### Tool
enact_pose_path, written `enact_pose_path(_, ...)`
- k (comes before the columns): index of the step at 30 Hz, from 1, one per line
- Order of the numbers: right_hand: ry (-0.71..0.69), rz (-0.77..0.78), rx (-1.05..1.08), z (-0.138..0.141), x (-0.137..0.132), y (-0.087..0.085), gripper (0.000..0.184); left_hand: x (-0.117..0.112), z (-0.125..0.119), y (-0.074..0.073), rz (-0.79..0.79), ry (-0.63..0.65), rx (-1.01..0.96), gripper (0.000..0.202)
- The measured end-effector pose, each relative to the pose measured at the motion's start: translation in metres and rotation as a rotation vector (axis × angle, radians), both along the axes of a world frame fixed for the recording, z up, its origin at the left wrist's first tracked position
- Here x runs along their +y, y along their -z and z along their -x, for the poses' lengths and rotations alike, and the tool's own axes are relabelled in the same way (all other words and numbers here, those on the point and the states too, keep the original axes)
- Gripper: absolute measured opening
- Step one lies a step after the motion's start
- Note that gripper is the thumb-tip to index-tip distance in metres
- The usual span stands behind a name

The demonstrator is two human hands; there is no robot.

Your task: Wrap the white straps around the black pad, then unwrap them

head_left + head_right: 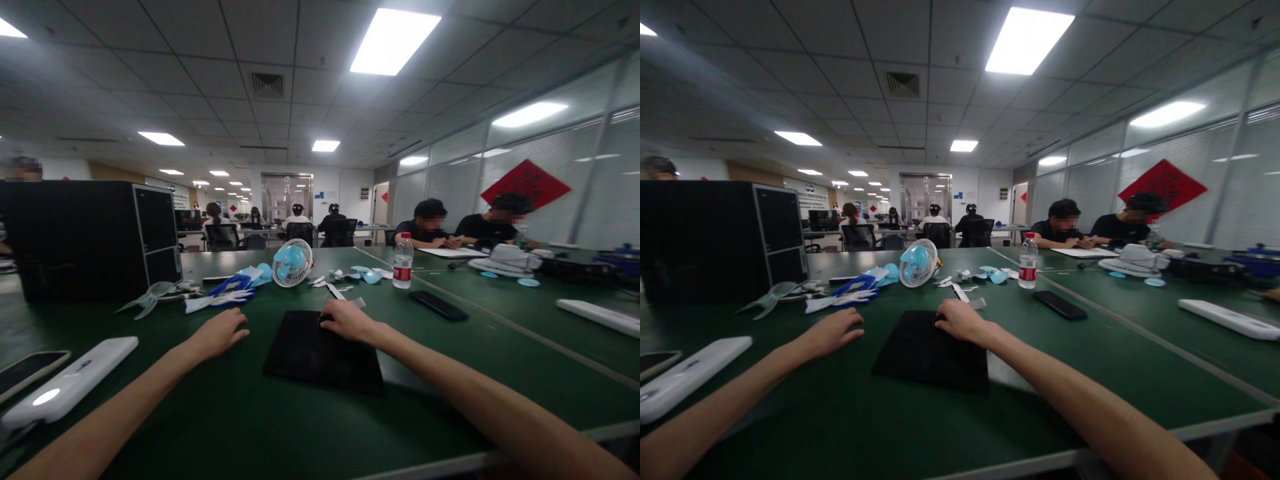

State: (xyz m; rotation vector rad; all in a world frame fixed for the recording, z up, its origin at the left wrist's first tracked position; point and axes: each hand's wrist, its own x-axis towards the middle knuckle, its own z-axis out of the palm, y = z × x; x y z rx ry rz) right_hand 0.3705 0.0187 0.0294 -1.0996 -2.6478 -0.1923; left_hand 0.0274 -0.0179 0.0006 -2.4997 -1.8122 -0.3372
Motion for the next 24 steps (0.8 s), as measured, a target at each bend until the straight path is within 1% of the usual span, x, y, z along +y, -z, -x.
enact_pose_path(3, -0.083, 0.031, 0.032, 0.014, -0.004, 0.011, 0.026, -0.005, -0.015, -0.001, 0.002, 0.073, -0.096, 0.052)
enact_pose_path(5, -0.115, 0.044, 0.049, 0.021, -0.009, 0.017, 0.026, -0.010, -0.026, -0.001, 0.030, 0.118, -0.150, 0.059)
enact_pose_path(7, -0.140, 0.048, 0.069, 0.026, -0.012, 0.020, 0.026, -0.014, -0.035, 0.001, 0.060, 0.150, -0.173, 0.067)
enact_pose_path(10, -0.155, 0.047, 0.122, 0.027, -0.010, 0.017, 0.028, -0.017, -0.046, 0.005, 0.122, 0.171, -0.181, 0.075)
enact_pose_path(12, -0.114, 0.026, 0.154, 0.021, -0.002, 0.015, 0.031, -0.018, -0.051, 0.008, 0.158, 0.174, -0.186, 0.079)
enact_pose_path(14, -0.030, -0.023, 0.127, 0.012, 0.012, 0.014, 0.032, -0.016, -0.053, 0.009, 0.193, 0.169, -0.198, 0.081)
enact_pose_path(17, 0.142, -0.098, -0.021, -0.007, 0.033, 0.019, 0.034, -0.014, -0.053, 0.009, 0.225, 0.171, -0.221, 0.082)
enact_pose_path(20, 0.307, -0.098, -0.138, -0.023, 0.047, 0.025, 0.038, -0.013, -0.051, 0.008, 0.224, 0.192, -0.229, 0.082)
enact_pose_path(22, 0.334, -0.083, -0.179, -0.031, 0.053, 0.029, 0.042, -0.013, -0.049, 0.007, 0.231, 0.188, -0.230, 0.083)
enact_pose_path(24, 0.326, -0.077, -0.203, -0.035, 0.057, 0.032, 0.046, -0.014, -0.046, 0.006, 0.246, 0.171, -0.231, 0.084)
